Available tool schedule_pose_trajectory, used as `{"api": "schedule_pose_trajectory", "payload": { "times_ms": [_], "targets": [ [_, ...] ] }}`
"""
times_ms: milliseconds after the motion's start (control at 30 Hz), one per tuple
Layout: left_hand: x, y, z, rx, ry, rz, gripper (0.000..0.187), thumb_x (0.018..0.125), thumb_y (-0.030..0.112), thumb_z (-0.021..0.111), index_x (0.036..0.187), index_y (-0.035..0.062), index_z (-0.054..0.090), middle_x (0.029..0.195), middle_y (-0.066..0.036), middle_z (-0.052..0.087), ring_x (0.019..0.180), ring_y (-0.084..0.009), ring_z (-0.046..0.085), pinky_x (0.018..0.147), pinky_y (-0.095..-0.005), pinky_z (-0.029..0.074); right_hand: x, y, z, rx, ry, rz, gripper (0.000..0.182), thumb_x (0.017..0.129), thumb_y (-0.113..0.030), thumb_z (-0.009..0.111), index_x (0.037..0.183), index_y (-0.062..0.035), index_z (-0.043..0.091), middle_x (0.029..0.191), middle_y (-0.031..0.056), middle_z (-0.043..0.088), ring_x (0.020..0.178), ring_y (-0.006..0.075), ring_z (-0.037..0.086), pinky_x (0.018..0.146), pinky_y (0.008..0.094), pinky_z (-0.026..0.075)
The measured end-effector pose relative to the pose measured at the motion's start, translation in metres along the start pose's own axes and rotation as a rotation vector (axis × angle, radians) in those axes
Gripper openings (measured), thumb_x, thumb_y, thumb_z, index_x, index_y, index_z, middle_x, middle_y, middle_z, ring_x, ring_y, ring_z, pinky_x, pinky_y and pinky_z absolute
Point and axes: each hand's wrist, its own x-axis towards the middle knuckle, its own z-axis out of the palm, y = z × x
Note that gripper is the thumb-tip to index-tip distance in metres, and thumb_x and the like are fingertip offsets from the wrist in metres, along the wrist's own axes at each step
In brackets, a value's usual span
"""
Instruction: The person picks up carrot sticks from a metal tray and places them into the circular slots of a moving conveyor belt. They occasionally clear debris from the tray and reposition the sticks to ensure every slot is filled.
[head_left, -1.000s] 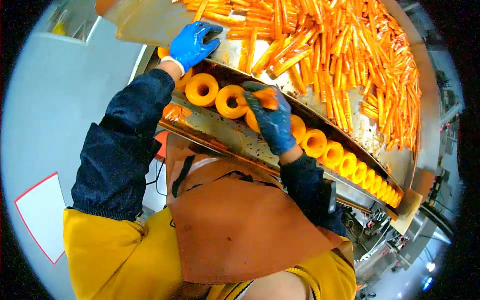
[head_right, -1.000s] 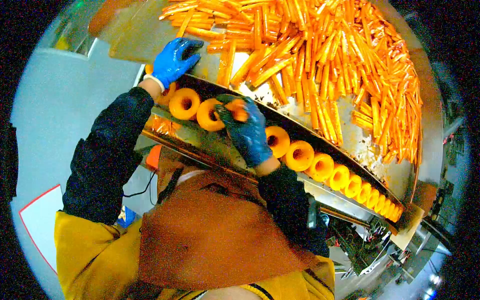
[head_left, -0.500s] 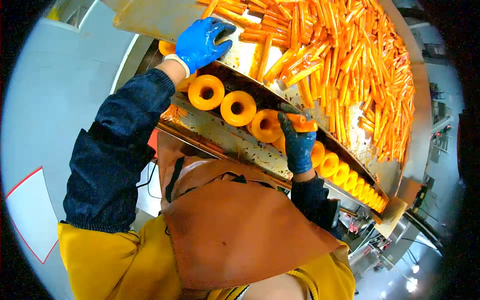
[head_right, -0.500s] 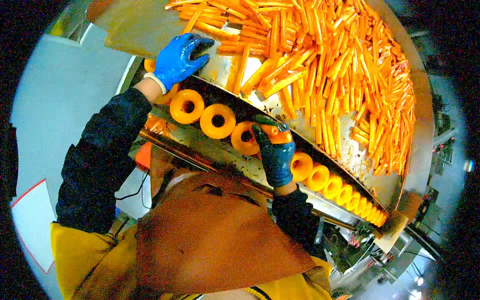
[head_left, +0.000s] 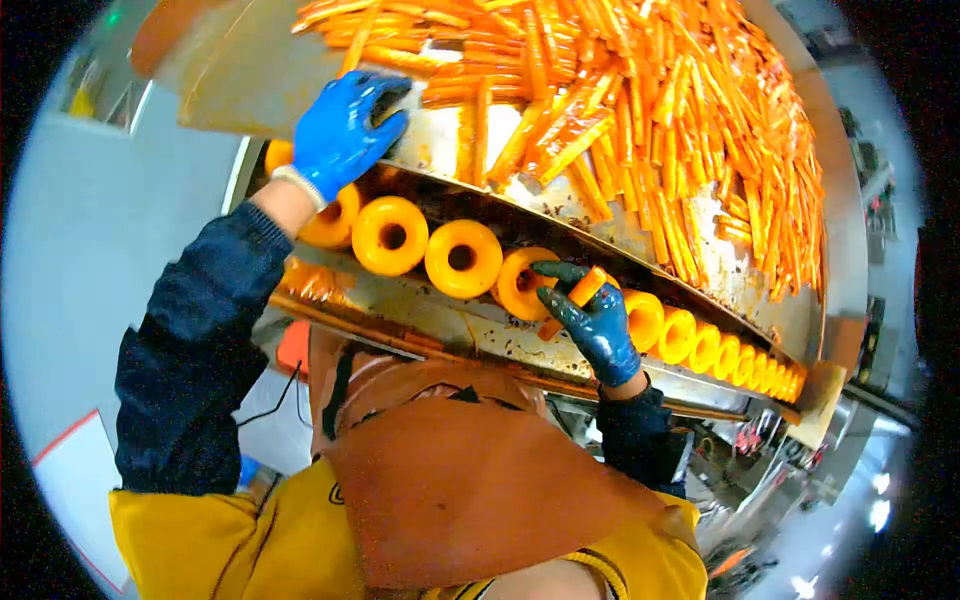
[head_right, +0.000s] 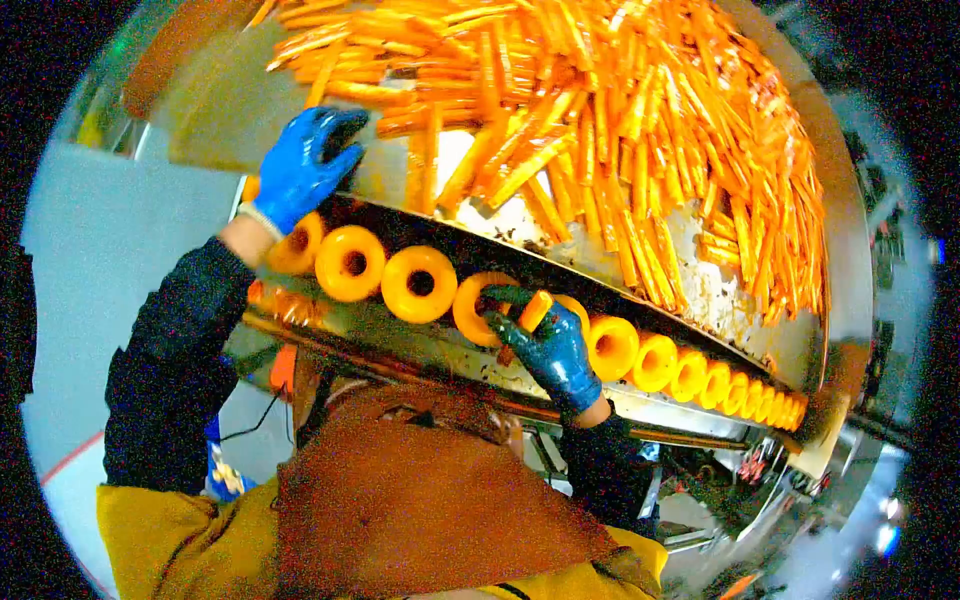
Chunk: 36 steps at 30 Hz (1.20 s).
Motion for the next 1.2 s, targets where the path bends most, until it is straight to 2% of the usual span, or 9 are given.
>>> {"api": "schedule_pose_trajectory", "payload": {
  "times_ms": [100,167,233,367,500,633,933,1067,1200],
  "targets": [
    [-0.001,-0.003,0.005,-0.013,0.049,0.081,0.035,0.08,0.025,0.062,0.113,0.0145,0.06,0.106,-0.011,0.058,0.102,-0.0303,0.055,0.09,-0.0373,0.043,-0.012,-0.004,-0.018,-0.031,0.043,-0.091,0.023,0.083,-0.007,0.06,0.105,-0.0012,0.064,0.093,0.0049,0.064,0.08,0.0109,0.055,0.072,0.0244,0.045],
    [-0.001,-0.003,0.007,-0.067,0.071,0.105,0.032,0.081,0.025,0.061,0.111,0.0141,0.061,0.105,-0.011,0.059,0.1,-0.03,0.056,0.089,-0.0369,0.044,-0.015,0.018,-0.036,1.036,0.252,-0.18,0.022,0.085,-0.011,0.058,0.104,-0.0019,0.064,0.087,0.0031,0.064,0.076,0.011,0.054,0.07,0.0245,0.044],
    [-0.002,-0.001,0.007,-0.018,0.053,0.039,0.032,0.081,0.025,0.062,0.11,0.0136,0.062,0.104,-0.011,0.06,0.1,-0.0293,0.056,0.089,-0.0363,0.044,-0.02,-0.024,-0.063,-0.101,0.577,-0.232,0.023,0.086,-0.017,0.058,0.102,-0.0022,0.065,0.084,0.0019,0.064,0.075,0.0108,0.055,0.069,0.0244,0.044],
    [-0.001,-0.012,0.013,-0.032,0.097,0.066,0.031,0.078,0.031,0.062,0.106,0.0184,0.064,0.104,-0.009,0.06,0.095,-0.0293,0.057,0.085,-0.0376,0.046,0.011,-0.057,-0.12,-0.737,0.605,0.095,0.039,0.079,-0.032,0.067,0.103,-0.0018,0.063,0.086,0.009,0.066,0.08,0.0157,0.061,0.071,0.0305,0.046],
    [-0.002,-0.01,0.009,-0.028,0.13,0.055,0.031,0.077,0.032,0.063,0.105,0.0179,0.064,0.104,-0.009,0.06,0.094,-0.0303,0.057,0.084,-0.0385,0.047,0.057,-0.03,-0.124,-1.368,0.218,0.094,0.048,0.067,-0.037,0.07,0.1,-0.0022,0.061,0.095,0.0216,0.063,0.09,0.0357,0.061,0.078,0.0422,0.048],
    [-0.004,-0.003,0.002,-0.066,0.11,0.067,0.032,0.079,0.029,0.062,0.107,0.0137,0.063,0.102,-0.011,0.06,0.095,-0.0296,0.057,0.084,-0.0376,0.046,0.072,-0.04,-0.119,-1.424,0.182,0.259,0.044,0.068,-0.035,0.068,0.095,-0.0021,0.062,0.096,0.0235,0.062,0.091,0.0378,0.06,0.079,0.0439,0.048],
    [-0.001,0.005,-0.003,-0.021,0.101,0.035,0.034,0.077,0.026,0.063,0.109,0.0155,0.062,0.105,-0.011,0.058,0.098,-0.031,0.055,0.085,-0.0379,0.046,0.061,-0.043,-0.146,-1.037,0.223,0.258,0.044,0.068,-0.033,0.07,0.092,0.0023,0.062,0.089,0.0274,0.061,0.086,0.042,0.059,0.074,0.045,0.047],
    [0.001,0.008,-0.007,-0.03,0.103,0.019,0.034,0.077,0.024,0.064,0.109,0.0162,0.062,0.106,-0.011,0.058,0.098,-0.0309,0.055,0.085,-0.0381,0.046,0.037,-0.043,-0.158,-0.358,0.545,0.109,0.036,0.074,-0.025,0.071,0.099,0.0004,0.065,0.083,0.0046,0.066,0.074,0.0118,0.06,0.067,0.0283,0.048],
    [0.003,0.006,-0.006,-0.022,0.102,0.025,0.032,0.077,0.024,0.063,0.109,0.0158,0.062,0.104,-0.01,0.059,0.097,-0.0306,0.056,0.085,-0.0379,0.046,-0.006,-0.063,-0.092,0.365,0.506,-0.137,0.03,0.075,-0.009,0.067,0.104,-0.0028,0.06,0.094,0.0058,0.062,0.085,0.0148,0.058,0.074,0.0266,0.046]
  ]
}}
